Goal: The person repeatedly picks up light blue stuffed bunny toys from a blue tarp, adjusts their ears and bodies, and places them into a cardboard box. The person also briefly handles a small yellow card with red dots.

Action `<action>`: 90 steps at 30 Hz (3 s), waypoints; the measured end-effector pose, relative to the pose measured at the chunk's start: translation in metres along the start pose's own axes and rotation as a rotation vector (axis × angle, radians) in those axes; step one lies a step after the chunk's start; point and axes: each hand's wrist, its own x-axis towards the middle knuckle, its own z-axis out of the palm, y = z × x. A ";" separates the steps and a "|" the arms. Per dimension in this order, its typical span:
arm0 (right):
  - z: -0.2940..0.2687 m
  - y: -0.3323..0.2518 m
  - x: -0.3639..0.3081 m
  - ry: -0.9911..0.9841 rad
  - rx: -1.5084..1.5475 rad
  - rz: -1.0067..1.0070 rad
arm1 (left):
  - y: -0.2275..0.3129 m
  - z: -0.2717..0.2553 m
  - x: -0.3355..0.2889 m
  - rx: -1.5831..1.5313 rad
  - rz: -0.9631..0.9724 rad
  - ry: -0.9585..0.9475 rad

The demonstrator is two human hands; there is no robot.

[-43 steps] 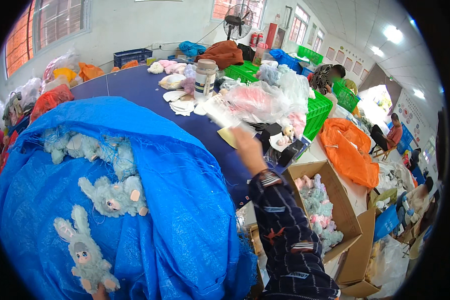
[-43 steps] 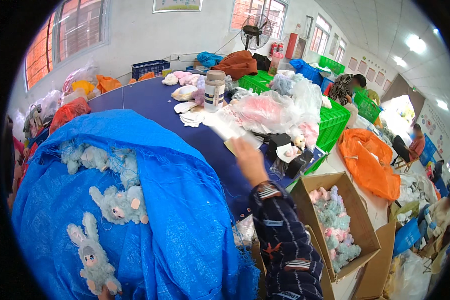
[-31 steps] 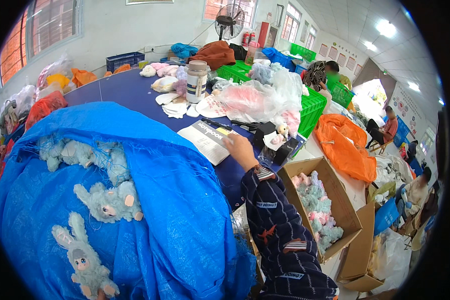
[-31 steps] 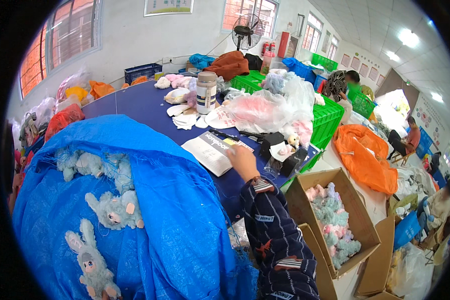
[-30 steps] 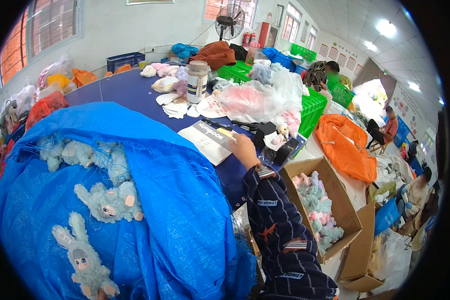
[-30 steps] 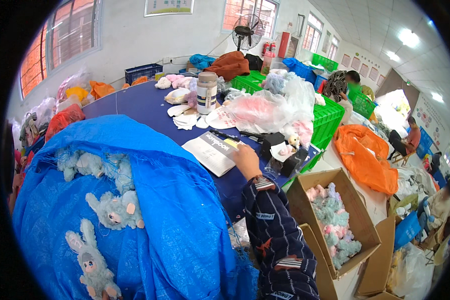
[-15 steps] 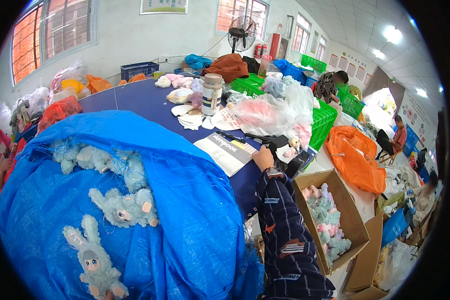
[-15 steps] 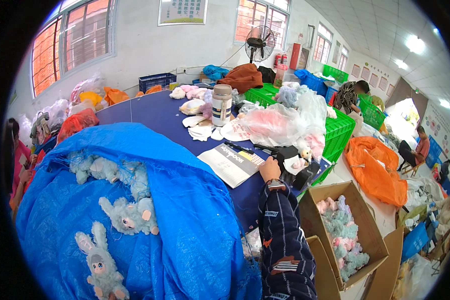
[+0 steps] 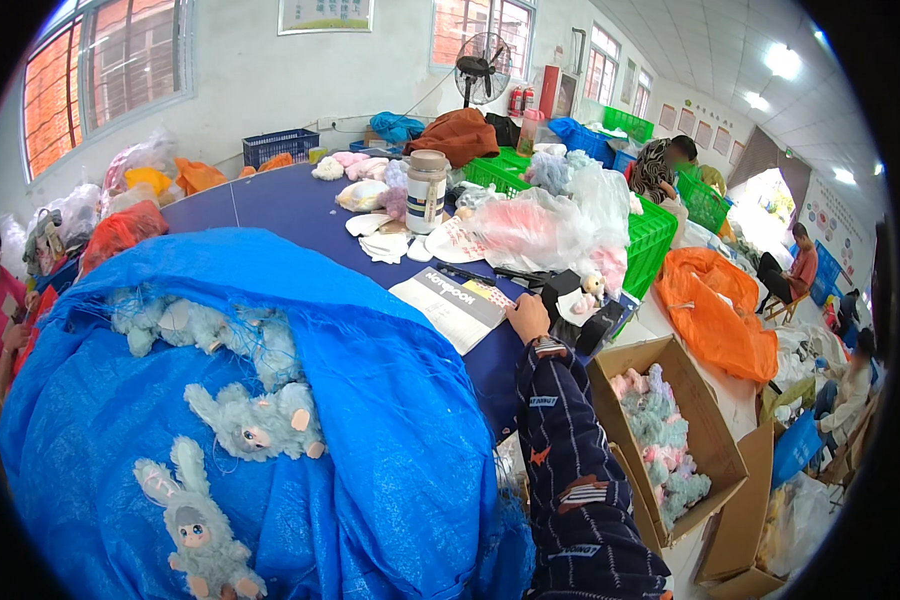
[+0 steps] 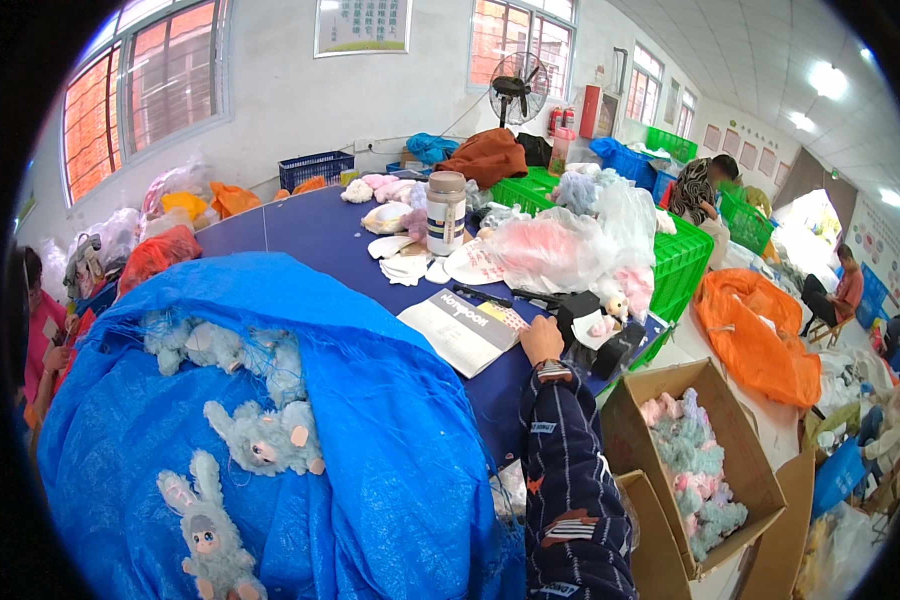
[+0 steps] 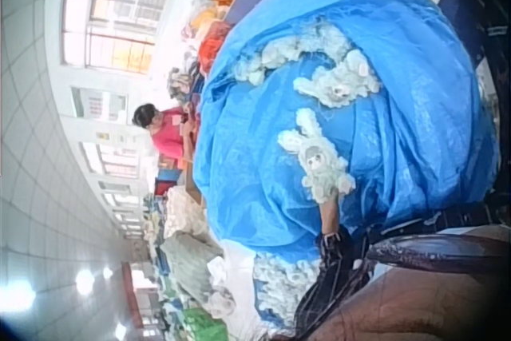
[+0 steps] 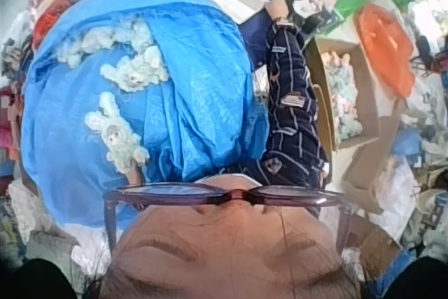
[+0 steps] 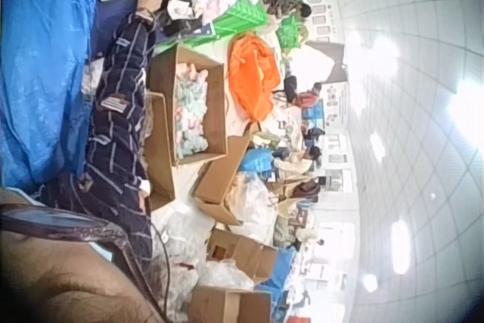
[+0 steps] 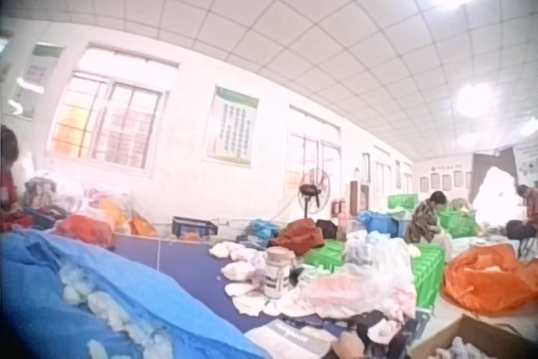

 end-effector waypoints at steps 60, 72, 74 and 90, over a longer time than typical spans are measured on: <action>-0.219 -0.216 -0.415 -0.365 0.680 -1.142 | 0.050 0.000 -0.113 -0.057 0.281 -0.471; -0.227 -0.219 -0.415 -0.502 0.650 -1.227 | 0.050 -0.010 -0.118 0.279 0.733 -0.394; -0.226 -0.219 -0.415 -0.587 0.755 -1.100 | 0.049 -0.012 -0.119 0.245 0.679 -0.386; -0.239 -0.171 -0.382 -1.295 1.165 -0.241 | 0.055 -0.025 -0.113 0.077 0.432 -0.393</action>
